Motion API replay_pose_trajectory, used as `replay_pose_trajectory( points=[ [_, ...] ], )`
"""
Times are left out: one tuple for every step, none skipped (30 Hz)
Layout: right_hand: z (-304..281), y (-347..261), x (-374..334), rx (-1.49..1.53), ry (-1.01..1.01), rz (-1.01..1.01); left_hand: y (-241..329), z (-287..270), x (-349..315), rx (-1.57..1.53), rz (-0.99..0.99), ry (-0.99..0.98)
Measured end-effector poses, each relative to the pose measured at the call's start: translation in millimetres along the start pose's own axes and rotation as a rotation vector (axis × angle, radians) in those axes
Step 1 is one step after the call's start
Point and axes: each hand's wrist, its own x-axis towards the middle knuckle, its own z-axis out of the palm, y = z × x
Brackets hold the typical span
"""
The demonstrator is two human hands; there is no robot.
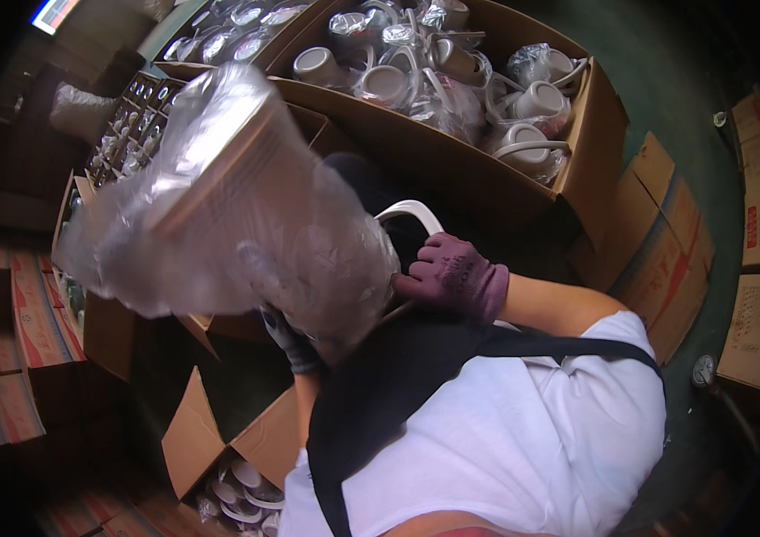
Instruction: The person assembles vacuum flasks by inserting the glass inner liners into the plastic outer shells, screwing on the base caps, and placing the finished flasks into protective plastic bags.
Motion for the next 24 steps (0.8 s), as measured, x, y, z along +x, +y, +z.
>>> replay_pose_trajectory(
  points=[
    [-8, -6, -9, 0.099, -0.028, 0.101, 4, 9, 21, -0.081, 0.001, -0.130],
    [-18, -12, -13, 0.195, -0.052, 0.201, 8, 17, 41, -0.161, -0.008, -0.255],
    [-30, -14, -17, 0.287, -0.070, 0.313, 16, 43, 63, -0.189, -0.019, -0.348],
    [-50, -11, -10, 0.222, -0.153, 0.415, 27, 78, 80, -0.186, -0.029, -0.395],
    [-64, -9, -7, 0.482, -0.044, 0.600, 37, 121, 95, -0.174, -0.038, -0.434],
    [-73, -4, -8, 0.748, 0.073, 0.772, 45, 162, 106, -0.163, -0.061, -0.474],
    [-84, 2, -10, 1.012, 0.191, 0.942, 48, 206, 115, -0.180, -0.103, -0.522],
    [-97, 18, -10, 1.241, 0.273, 0.987, 52, 249, 118, -0.191, -0.238, -0.536],
    [-113, 36, -11, 1.464, 0.357, 1.031, 47, 292, 120, -0.324, -0.422, -0.646],
    [-131, 49, -17, 1.374, 0.401, 0.953, 53, 344, 99, -0.400, -0.596, -0.670],
    [-145, 59, -11, 1.297, 0.425, 0.841, 35, 373, 106, -0.456, -0.592, -0.802],
    [-150, 74, -8, 1.142, 0.532, 0.796, 21, 407, 102, -0.508, -0.689, -0.883],
    [-154, 91, -6, 0.979, 0.634, 0.759, 18, 445, 89, -0.358, -0.693, -0.862],
    [-168, 109, -3, 0.969, 0.653, 0.784, 5, 470, 86, 0.043, -0.044, -0.972],
    [-183, 129, -4, 0.954, 0.667, 0.811, -15, 494, 85, 0.433, 0.612, -0.982],
    [-189, 150, -7, 0.878, 0.667, 0.794, -38, 515, 88, 0.823, 1.272, -0.875],
    [-194, 172, -13, 0.798, 0.670, 0.782, -59, 532, 87, 1.280, 1.725, -0.683],
    [-202, 192, -20, 0.758, 0.657, 0.814, -78, 549, 86, 1.588, 2.232, -0.323],
    [-208, 211, -25, 0.726, 0.644, 0.839, -98, 561, 89, 1.599, 2.375, 0.087],
    [-208, 228, -21, 0.694, 0.615, 0.865, -121, 569, 95, 1.599, 2.414, 0.521],
    [-211, 245, -24, 0.665, 0.588, 0.925, -120, 580, 95, 1.441, 2.470, 0.887],
    [-214, 262, -24, 0.639, 0.558, 0.981, -119, 590, 98, 1.261, 2.445, 1.240],
    [-215, 278, -21, 0.615, 0.523, 1.033, -118, 594, 99, 1.320, 2.562, 1.655],
    [-212, 296, -27, 0.605, 0.493, 1.047, -100, 599, 85, 1.335, 2.629, 2.086]
  ],
)
